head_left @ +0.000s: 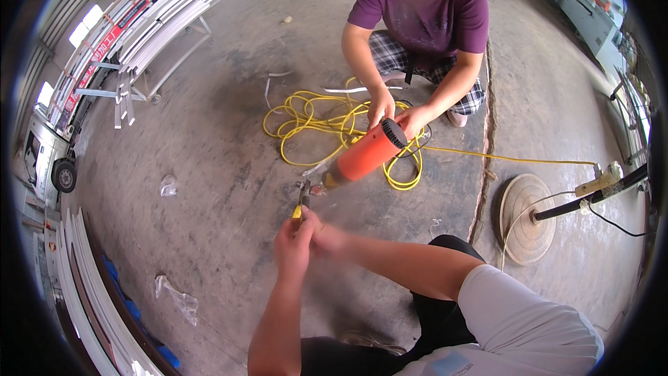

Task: The person holds a wire with pliers while another person applies heat from a heat gun to shrink a small yellow tube onto the wire connector.

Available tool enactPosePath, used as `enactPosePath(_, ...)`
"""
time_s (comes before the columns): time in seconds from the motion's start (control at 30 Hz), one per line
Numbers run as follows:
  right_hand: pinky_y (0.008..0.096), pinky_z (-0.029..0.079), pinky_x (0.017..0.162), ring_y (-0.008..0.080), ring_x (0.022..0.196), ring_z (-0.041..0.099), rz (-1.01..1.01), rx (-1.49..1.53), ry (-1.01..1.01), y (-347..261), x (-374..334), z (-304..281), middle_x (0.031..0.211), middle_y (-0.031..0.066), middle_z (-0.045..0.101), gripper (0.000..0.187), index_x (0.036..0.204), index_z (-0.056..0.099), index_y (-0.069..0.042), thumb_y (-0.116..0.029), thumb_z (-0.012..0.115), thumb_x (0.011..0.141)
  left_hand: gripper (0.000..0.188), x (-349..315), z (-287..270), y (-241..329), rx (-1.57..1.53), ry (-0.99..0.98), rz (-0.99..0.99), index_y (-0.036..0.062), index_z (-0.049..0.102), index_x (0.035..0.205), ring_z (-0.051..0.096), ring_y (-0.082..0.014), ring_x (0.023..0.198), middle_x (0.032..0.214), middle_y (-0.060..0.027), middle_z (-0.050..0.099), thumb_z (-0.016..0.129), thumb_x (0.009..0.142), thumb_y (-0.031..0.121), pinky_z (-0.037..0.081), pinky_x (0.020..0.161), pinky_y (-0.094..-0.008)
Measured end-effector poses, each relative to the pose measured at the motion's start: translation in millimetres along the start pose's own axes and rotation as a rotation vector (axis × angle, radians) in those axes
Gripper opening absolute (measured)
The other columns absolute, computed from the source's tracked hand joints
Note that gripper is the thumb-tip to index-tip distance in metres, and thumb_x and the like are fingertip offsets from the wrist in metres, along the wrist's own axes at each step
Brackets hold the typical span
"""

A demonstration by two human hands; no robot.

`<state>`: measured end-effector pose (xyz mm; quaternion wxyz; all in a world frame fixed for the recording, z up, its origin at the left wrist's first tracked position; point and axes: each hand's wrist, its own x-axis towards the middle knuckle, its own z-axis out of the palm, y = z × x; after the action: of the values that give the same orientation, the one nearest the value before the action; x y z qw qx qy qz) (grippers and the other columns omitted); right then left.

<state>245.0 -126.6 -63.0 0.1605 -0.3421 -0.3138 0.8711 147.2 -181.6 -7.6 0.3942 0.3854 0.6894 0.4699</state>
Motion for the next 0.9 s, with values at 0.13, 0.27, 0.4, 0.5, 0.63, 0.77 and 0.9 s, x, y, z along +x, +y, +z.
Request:
enactPosePath(0.13, 0.0314, 0.036, 0.05, 0.0143, 0.057, 0.044, 0.009, 0.033, -0.015, 8, 10, -6, 0.067, 0.0008, 0.05, 0.083, 0.083, 0.063, -0.016, -0.09, 0.025, 0.093, 0.03, 1, 3, 1, -0.042, 0.009, -0.011, -0.0034, 0.068, 0.107, 0.063, -0.0123, 0.091, 0.101, -0.0063, 0.071, 0.07, 0.096, 0.025, 0.05, 0.082, -0.0293)
enactPosePath(0.27, 0.0321, 0.038, 0.049, 0.0147, 0.056, 0.045, 0.0, -0.019, 0.01, 1, 1, -3, 0.066, 0.0011, 0.051, 0.083, 0.081, 0.062, -0.016, -0.09, 0.025, 0.093, 0.037, 3, 1, -1, -0.03, 0.023, -0.014, -0.0014, 0.07, 0.107, 0.067, -0.0156, 0.09, 0.098, -0.0075, 0.074, 0.072, 0.093, 0.033, 0.052, 0.082, -0.0315)
enactPosePath(0.4, 0.0321, 0.039, 0.05, 0.0152, 0.055, 0.045, -0.012, -0.037, 0.014, -8, -8, 1, 0.065, 0.0013, 0.051, 0.083, 0.081, 0.061, -0.016, -0.09, 0.026, 0.093, 0.034, 2, 1, 6, -0.016, 0.026, -0.032, -0.0036, 0.068, 0.106, 0.062, -0.0127, 0.09, 0.099, -0.0065, 0.07, 0.07, 0.096, 0.029, 0.05, 0.08, -0.0291)
enactPosePath(0.5, 0.0322, 0.038, 0.051, 0.0154, 0.055, 0.046, -0.006, -0.085, 0.038, -17, -17, 6, 0.065, 0.0014, 0.05, 0.083, 0.079, 0.061, -0.015, -0.089, 0.027, 0.093, 0.037, 1, 2, 8, -0.066, 0.048, -0.052, -0.0013, 0.07, 0.106, 0.065, -0.0145, 0.09, 0.098, -0.0078, 0.073, 0.072, 0.094, 0.034, 0.051, 0.081, -0.0308)
enactPosePath(0.63, 0.0323, 0.036, 0.051, 0.0157, 0.056, 0.045, -0.002, -0.068, 0.042, -7, -7, -5, 0.065, 0.0013, 0.05, 0.083, 0.077, 0.06, -0.014, -0.089, 0.028, 0.093, 0.036, 6, 7, -3, -0.099, 0.051, -0.043, 0.0001, 0.07, 0.103, 0.065, -0.0145, 0.089, 0.096, -0.0074, 0.073, 0.073, 0.093, 0.035, 0.051, 0.08, -0.0314)
enactPosePath(0.77, 0.0312, 0.034, 0.053, 0.0146, 0.059, 0.042, -0.012, -0.012, -0.008, -9, -7, -1, 0.07, 0.0006, 0.051, 0.08, 0.085, 0.062, -0.015, -0.088, 0.029, 0.094, 0.037, 5, 5, 1, -0.094, 0.067, -0.027, -0.0004, 0.07, 0.101, 0.064, -0.0157, 0.086, 0.092, -0.0078, 0.071, 0.072, 0.093, 0.036, 0.051, 0.078, -0.0317)
enactPosePath(0.9, 0.0295, 0.034, 0.057, 0.0122, 0.07, 0.048, 0.042, -0.036, -0.073, -24, -24, 2, 0.092, -0.0009, 0.063, 0.077, 0.121, 0.066, -0.015, -0.079, 0.029, 0.101, 0.038, 5, 0, -2, -0.032, 0.075, -0.03, -0.0004, 0.071, 0.101, 0.067, -0.0185, 0.086, 0.094, -0.0105, 0.072, 0.073, 0.092, 0.037, 0.052, 0.077, -0.0338)
